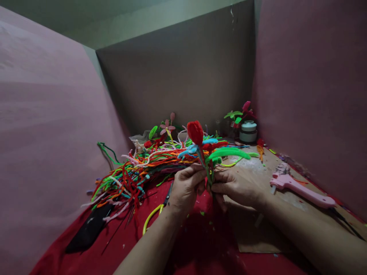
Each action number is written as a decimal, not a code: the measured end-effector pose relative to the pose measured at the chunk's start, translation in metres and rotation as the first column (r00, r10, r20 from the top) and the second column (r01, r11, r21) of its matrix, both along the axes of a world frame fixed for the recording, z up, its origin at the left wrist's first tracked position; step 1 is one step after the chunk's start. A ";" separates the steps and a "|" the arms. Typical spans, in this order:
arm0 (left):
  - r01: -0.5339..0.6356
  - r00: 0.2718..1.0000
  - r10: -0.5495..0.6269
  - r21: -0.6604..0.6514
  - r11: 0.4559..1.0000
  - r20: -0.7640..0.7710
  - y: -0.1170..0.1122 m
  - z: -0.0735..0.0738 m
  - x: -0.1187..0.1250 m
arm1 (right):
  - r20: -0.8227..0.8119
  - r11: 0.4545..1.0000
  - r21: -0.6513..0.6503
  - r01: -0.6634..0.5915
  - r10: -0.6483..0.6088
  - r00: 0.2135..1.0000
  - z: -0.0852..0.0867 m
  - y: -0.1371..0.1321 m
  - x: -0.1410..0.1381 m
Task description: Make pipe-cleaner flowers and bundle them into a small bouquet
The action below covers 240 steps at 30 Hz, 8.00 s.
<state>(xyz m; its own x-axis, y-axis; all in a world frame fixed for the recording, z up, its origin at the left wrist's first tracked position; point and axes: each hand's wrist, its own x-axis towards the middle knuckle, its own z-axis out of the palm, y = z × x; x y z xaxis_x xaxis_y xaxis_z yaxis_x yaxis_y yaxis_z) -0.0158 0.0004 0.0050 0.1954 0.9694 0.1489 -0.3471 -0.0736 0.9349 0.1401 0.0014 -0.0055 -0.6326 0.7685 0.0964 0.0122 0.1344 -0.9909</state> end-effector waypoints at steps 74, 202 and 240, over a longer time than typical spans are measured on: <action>-0.054 0.949 0.098 0.151 0.987 -0.300 0.004 -0.009 -0.001 | -0.138 0.909 0.204 0.364 -0.342 0.930 -0.024 0.002 -0.014; -0.038 0.979 0.035 -0.014 0.999 -0.202 0.003 -0.003 0.003 | -0.132 0.707 0.530 0.468 -0.476 0.869 -0.015 -0.010 0.022; 0.149 0.986 -0.137 -0.133 0.980 0.094 0.014 -0.019 0.000 | -0.337 0.876 -0.223 0.428 -0.482 0.809 -0.011 -0.004 0.031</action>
<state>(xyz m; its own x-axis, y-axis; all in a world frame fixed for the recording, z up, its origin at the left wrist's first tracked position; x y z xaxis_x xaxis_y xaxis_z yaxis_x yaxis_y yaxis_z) -0.0154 0.0147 -0.0137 0.3263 0.9446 0.0359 -0.4225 0.1117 0.8995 0.1707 -0.0024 -0.0162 -0.1437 0.9810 0.1301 -0.3313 0.0762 -0.9404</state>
